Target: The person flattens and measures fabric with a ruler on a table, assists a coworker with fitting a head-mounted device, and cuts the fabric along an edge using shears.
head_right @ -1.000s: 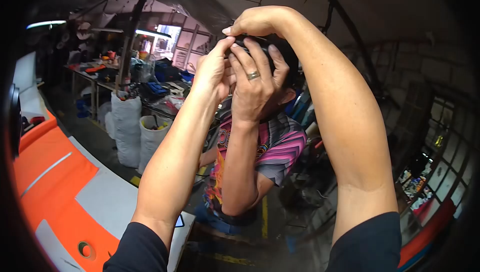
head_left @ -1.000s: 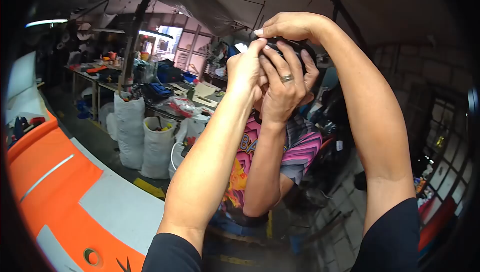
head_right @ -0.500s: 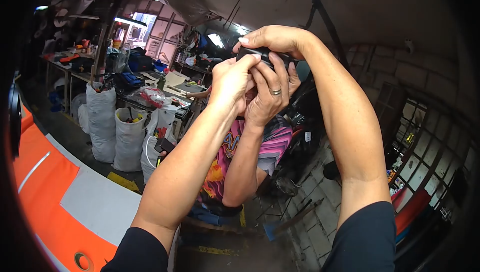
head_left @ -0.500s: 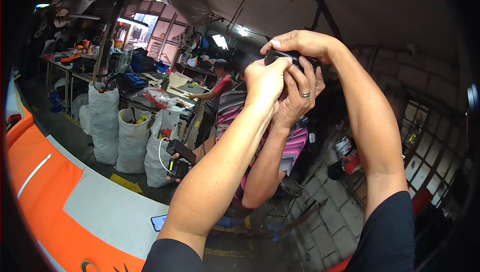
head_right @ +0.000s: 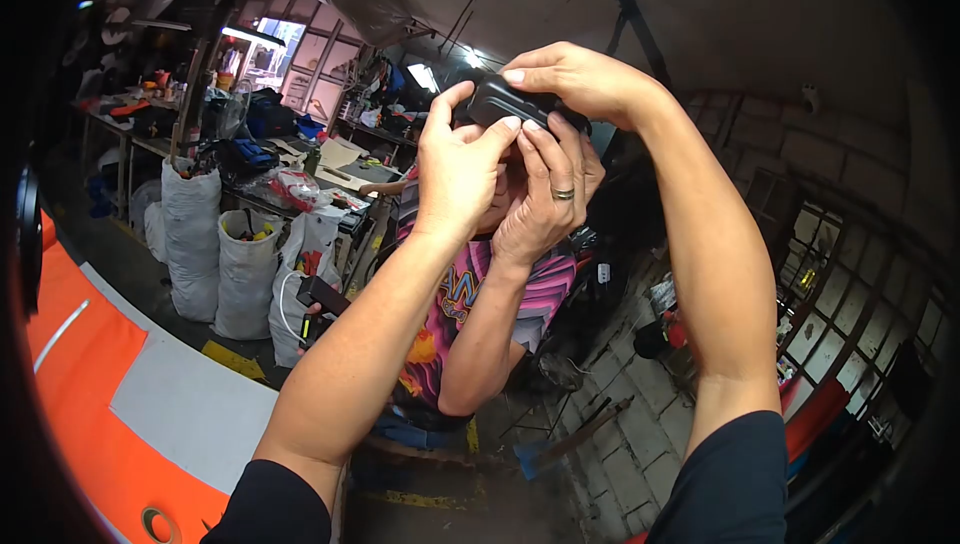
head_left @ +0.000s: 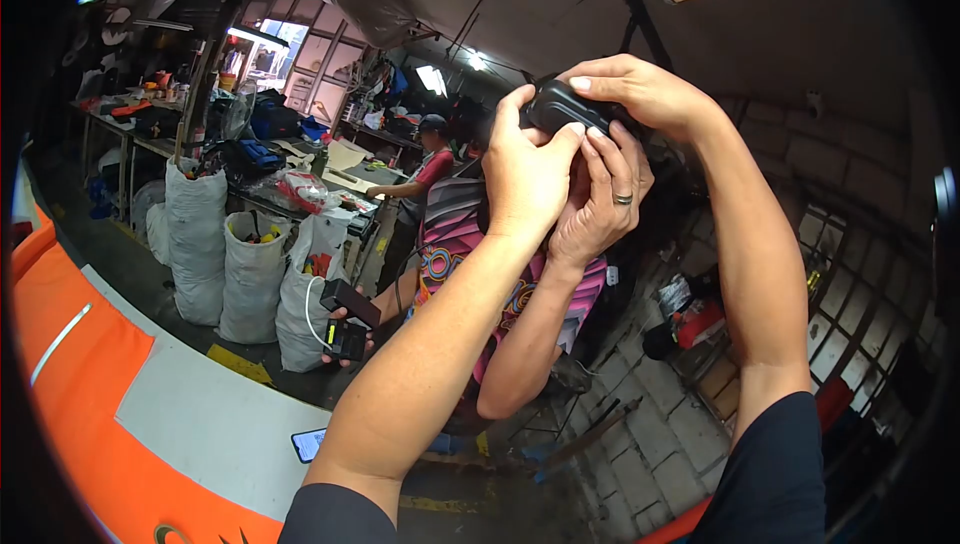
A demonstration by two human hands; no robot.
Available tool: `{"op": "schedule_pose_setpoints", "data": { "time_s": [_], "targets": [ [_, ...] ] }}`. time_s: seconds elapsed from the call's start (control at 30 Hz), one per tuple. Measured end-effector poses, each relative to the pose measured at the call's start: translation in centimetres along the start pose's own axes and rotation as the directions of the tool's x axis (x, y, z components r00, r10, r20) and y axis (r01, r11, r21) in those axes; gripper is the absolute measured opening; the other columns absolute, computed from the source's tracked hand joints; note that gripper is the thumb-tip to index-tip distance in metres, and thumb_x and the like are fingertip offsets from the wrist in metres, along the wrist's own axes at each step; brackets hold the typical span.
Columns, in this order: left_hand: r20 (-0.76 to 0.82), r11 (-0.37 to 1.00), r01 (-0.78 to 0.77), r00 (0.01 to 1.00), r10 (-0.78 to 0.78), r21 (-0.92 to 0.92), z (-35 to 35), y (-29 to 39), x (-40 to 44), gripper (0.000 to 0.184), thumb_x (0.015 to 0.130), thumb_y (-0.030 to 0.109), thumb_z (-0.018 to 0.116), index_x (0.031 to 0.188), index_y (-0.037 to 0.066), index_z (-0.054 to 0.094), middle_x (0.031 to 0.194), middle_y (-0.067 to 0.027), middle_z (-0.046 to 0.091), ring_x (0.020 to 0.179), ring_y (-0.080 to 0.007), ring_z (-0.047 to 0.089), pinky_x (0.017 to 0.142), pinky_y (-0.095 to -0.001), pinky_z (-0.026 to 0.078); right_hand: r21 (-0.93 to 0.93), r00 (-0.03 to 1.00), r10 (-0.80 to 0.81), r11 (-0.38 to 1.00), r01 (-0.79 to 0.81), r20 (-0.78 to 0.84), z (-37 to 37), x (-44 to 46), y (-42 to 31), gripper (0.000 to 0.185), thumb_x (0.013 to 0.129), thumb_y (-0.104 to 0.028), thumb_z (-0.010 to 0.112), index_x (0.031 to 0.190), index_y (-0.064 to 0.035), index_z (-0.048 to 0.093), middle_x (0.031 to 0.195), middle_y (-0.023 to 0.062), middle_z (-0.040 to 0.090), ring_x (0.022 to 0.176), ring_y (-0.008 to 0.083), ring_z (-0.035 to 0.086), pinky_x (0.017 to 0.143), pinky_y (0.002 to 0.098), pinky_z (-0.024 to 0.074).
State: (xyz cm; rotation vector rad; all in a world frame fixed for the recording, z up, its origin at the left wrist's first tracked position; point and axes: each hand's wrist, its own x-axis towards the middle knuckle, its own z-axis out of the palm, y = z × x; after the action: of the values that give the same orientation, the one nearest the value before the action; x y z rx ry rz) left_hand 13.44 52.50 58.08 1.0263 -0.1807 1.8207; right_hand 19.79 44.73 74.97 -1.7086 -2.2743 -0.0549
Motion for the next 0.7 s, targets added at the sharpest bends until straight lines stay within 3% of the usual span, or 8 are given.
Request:
{"op": "schedule_pose_setpoints", "data": {
  "time_s": [0.1,0.2,0.23,0.27,0.33,0.5,0.67,0.7],
  "targets": [
    [0.124,0.991,-0.065,0.991,0.051,0.118,-0.7,0.4,0.5,0.058,0.085,0.004,0.068,0.135,-0.006,0.042,0.085,-0.0121,0.071,0.074,-0.0118,0.066,0.067,-0.0241,0.052,-0.038,0.988,-0.103,0.994,0.099,-0.117,0.0,-2.6,1.5,0.037,0.097,-0.025,0.056,0.120,0.0028,0.065,0.110,0.0114,0.069,0.102,0.0179,0.062,0.091,0.0298,0.0476],
    [0.156,0.972,-0.113,0.984,0.081,0.206,-1.5,0.7,0.2,0.061,0.082,0.004,0.069,0.136,-0.005,0.041,0.089,-0.0136,0.071,0.078,-0.0126,0.067,0.069,-0.0250,0.053,-0.285,0.881,-0.238,0.951,0.125,-0.408,1.5,-5.6,3.0,0.038,0.098,-0.025,0.056,0.121,0.0039,0.063,0.111,0.0153,0.070,0.103,0.0209,0.064,0.092,0.0311,0.0476],
    [0.165,0.976,-0.108,0.983,0.076,0.191,-1.6,0.5,0.1,0.063,0.082,0.004,0.070,0.137,-0.005,0.040,0.091,-0.0144,0.070,0.079,-0.0132,0.068,0.069,-0.0254,0.053,-0.245,0.826,-0.236,0.962,0.123,-0.512,2.3,-6.6,3.2,0.037,0.098,-0.025,0.057,0.120,0.0039,0.063,0.109,0.0135,0.070,0.103,0.0184,0.064,0.091,0.0300,0.0479],
    [0.136,0.979,-0.121,0.986,0.098,0.165,-1.6,0.0,0.2,0.061,0.078,0.007,0.069,0.132,-0.003,0.043,0.088,-0.0166,0.073,0.077,-0.0215,0.073,0.073,-0.0322,0.057,-0.197,0.772,-0.237,0.969,0.147,-0.590,3.1,-7.4,3.7,0.036,0.098,-0.024,0.057,0.119,0.0040,0.064,0.108,0.0120,0.070,0.101,0.0164,0.063,0.090,0.0291,0.0480],
    [0.130,0.987,-0.101,0.988,0.085,0.125,-1.5,-0.3,0.4,0.062,0.079,0.009,0.071,0.131,-0.003,0.040,0.089,-0.0176,0.072,0.077,-0.0211,0.071,0.071,-0.0310,0.056,-0.108,0.674,-0.203,0.978,0.181,-0.710,4.5,-8.5,4.6,0.032,0.098,-0.021,0.059,0.116,0.0039,0.064,0.105,0.0091,0.070,0.098,0.0126,0.062,0.088,0.0270,0.0482],
    [0.135,0.979,-0.100,0.988,0.076,0.178,-1.7,-1.1,0.6,0.068,0.080,0.013,0.075,0.131,-0.008,0.035,0.093,-0.0195,0.070,0.080,-0.0192,0.069,0.074,-0.0278,0.054,-0.085,0.512,-0.216,0.960,0.267,-0.831,7.6,-9.3,7.2,0.025,0.094,-0.014,0.064,0.113,0.0014,0.066,0.099,0.0081,0.071,0.088,0.0099,0.062,0.079,0.0258,0.0503],
    [0.048,0.983,0.177,0.983,-0.175,-0.050,-0.8,1.0,-0.6,0.060,0.086,0.011,0.071,0.132,0.001,0.034,0.100,-0.0165,0.064,0.071,-0.0186,0.066,0.060,-0.0271,0.056,-0.132,0.355,-0.274,0.917,0.376,-0.894,9.7,-10.0,10.1,0.021,0.092,-0.008,0.061,0.111,-0.0003,0.067,0.099,0.0139,0.072,0.089,0.0170,0.068,0.078,0.0289,0.0524],
    [-0.009,0.980,0.177,0.984,-0.178,-0.089,0.0,1.1,-0.6,0.058,0.087,0.013,0.072,0.130,0.002,0.036,0.085,-0.0055,0.059,0.059,-0.0113,0.058,0.050,-0.0231,0.048,-0.083,0.367,-0.250,0.906,0.415,-0.896,9.7,-9.7,10.9,0.024,0.090,-0.005,0.061,0.113,-0.0009,0.066,0.103,0.0146,0.071,0.094,0.0209,0.068,0.083,0.0319,0.0526]
  ]
}}
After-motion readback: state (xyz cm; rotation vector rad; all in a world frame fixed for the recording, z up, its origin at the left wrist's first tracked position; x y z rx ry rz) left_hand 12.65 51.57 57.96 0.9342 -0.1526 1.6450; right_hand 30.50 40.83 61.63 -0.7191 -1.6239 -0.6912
